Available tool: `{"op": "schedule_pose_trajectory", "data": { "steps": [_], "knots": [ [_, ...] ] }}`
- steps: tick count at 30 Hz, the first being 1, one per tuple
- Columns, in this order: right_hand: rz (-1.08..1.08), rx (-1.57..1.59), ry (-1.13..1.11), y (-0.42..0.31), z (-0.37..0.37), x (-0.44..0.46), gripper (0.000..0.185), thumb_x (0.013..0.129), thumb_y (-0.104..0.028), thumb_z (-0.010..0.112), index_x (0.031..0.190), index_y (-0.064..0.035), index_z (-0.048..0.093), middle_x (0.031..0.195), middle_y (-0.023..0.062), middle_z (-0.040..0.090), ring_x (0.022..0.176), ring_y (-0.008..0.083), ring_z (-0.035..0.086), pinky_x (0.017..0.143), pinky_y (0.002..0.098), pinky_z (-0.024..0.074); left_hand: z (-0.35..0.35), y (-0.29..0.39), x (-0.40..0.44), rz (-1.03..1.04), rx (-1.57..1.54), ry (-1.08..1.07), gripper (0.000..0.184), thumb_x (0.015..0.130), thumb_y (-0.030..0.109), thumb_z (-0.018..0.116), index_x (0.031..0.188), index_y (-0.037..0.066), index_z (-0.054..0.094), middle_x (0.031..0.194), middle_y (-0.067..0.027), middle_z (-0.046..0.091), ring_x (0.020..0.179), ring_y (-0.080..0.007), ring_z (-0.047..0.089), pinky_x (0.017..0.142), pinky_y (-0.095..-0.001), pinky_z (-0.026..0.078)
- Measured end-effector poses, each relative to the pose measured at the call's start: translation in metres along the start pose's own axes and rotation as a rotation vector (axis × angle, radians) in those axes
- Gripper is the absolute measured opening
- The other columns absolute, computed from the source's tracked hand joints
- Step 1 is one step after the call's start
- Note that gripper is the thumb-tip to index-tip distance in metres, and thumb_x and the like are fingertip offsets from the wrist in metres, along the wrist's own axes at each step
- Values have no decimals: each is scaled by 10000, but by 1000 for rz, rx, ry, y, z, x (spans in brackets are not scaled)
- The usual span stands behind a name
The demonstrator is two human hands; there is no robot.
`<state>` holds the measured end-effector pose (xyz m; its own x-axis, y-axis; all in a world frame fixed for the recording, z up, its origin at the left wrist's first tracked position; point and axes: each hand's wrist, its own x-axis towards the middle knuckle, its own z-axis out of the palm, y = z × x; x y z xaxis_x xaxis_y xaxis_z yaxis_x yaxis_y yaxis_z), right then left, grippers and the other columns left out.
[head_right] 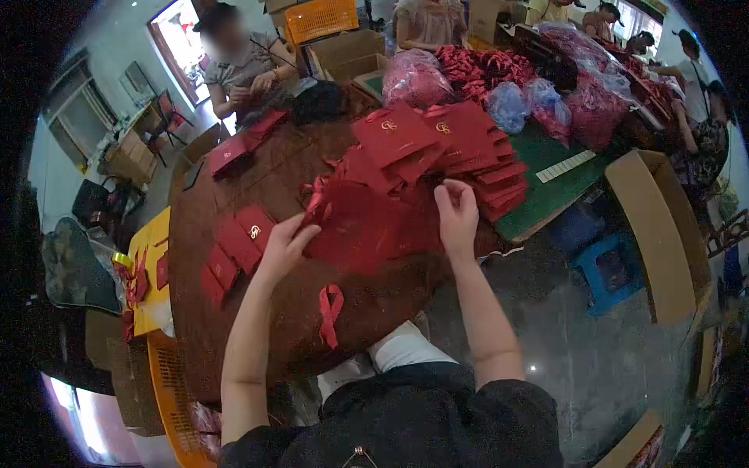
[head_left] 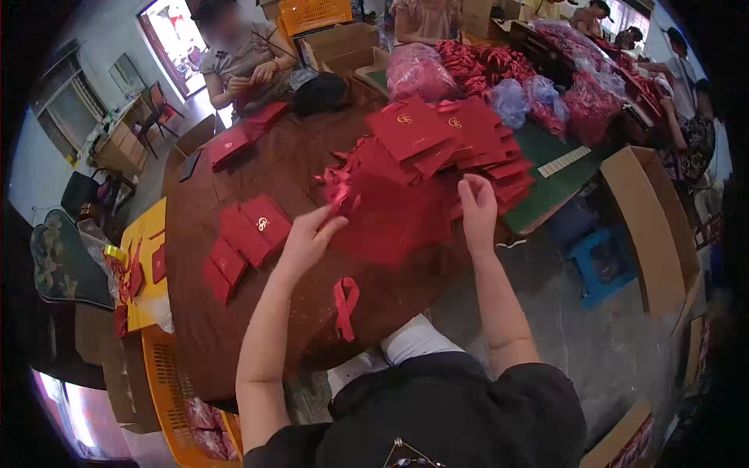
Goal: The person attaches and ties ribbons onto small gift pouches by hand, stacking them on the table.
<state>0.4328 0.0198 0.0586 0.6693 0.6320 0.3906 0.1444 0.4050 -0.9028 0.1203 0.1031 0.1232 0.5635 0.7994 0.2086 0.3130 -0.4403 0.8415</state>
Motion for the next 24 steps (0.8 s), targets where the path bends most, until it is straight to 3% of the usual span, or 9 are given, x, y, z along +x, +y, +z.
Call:
{"op": "schedule_pose_trajectory", "data": {
  "steps": [7, 9, 11, 12, 14, 15, 18, 23, 24],
  "knots": [
    [47, -36, -80, -14, 15, 80, 421, 969, -274, 705, 1299, -54, 566, 1118, 15, 636, 946, 90, 597, 737, 241, 487, 12, 48, 190, 41, -127, -110, 307, 1003, 251, 641, 1161, -5, 706, 956, -18, 714, 898, -61, 614, 788, -252, 506],
    [14, -96, -59, -2, 21, 102, 503, 881, -239, 792, 1286, -41, 567, 1109, 70, 649, 869, 138, 649, 733, 294, 527, 24, 24, 242, 55, -5, -122, 415, 964, 349, 686, 1183, -3, 698, 984, -77, 741, 896, -148, 677, 809, -305, 535],
    [-130, -264, -26, 14, 25, 127, 502, 850, -204, 804, 1278, -61, 584, 1080, 101, 663, 827, 140, 661, 689, 287, 533, 38, 10, 273, 286, 565, 207, 546, 898, 458, 728, 1227, 27, 670, 948, -147, 748, 856, -300, 705, 825, -377, 554],
    [-131, -264, -19, 14, 26, 131, 502, 850, -204, 804, 1278, -61, 584, 1080, 101, 663, 827, 140, 661, 689, 287, 533, 45, 32, 268, 107, 575, 161, 646, 801, 498, 788, 1280, 88, 648, 1144, -189, 707, 1047, -407, 652, 949, -449, 513],
    [-37, -472, -91, 9, 28, 135, 521, 829, -205, 788, 1283, -77, 568, 1020, 103, 639, 813, 263, 669, 751, 409, 548, 70, 19, 269, 427, 950, 509, 648, 755, 462, 819, 1315, 186, 646, 1376, -151, 590, 1291, -397, 512, 1057, -505, 424],
    [-176, -641, -88, 11, 27, 132, 435, 828, -226, 774, 1223, -116, 629, 986, 93, 616, 905, 311, 634, 779, 450, 535, 77, 21, 268, 400, 856, 390, 622, 724, 444, 832, 1291, 242, 672, 1508, -125, 464, 1425, -412, 342, 1121, -601, 319],
    [-359, -865, -65, 32, 29, 123, 323, 832, -252, 768, 1124, -136, 695, 1001, 88, 592, 1001, 331, 589, 806, 461, 526, 98, 7, 265, 397, 978, 195, 521, 783, 460, 781, 1255, 254, 703, 1504, -160, 472, 1434, -417, 341, 1145, -667, 258],
    [-329, -816, -59, 39, 30, 126, 227, 853, -319, 738, 1023, -169, 746, 1049, 123, 611, 1017, 368, 584, 853, 493, 520, 89, -1, 256, 487, 792, 437, 549, 860, 460, 727, 1362, 262, 624, 1476, -252, 478, 1371, -469, 403, 1137, -581, 320],
    [-488, -805, -103, 51, 24, 135, 247, 855, -335, 736, 1040, -171, 750, 1039, 131, 640, 1020, 365, 601, 863, 484, 521, 79, 2, 245, 545, 774, 537, 516, 874, 449, 718, 1337, 236, 637, 1424, -284, 513, 1328, -464, 446, 1115, -551, 357]
  ]
}}
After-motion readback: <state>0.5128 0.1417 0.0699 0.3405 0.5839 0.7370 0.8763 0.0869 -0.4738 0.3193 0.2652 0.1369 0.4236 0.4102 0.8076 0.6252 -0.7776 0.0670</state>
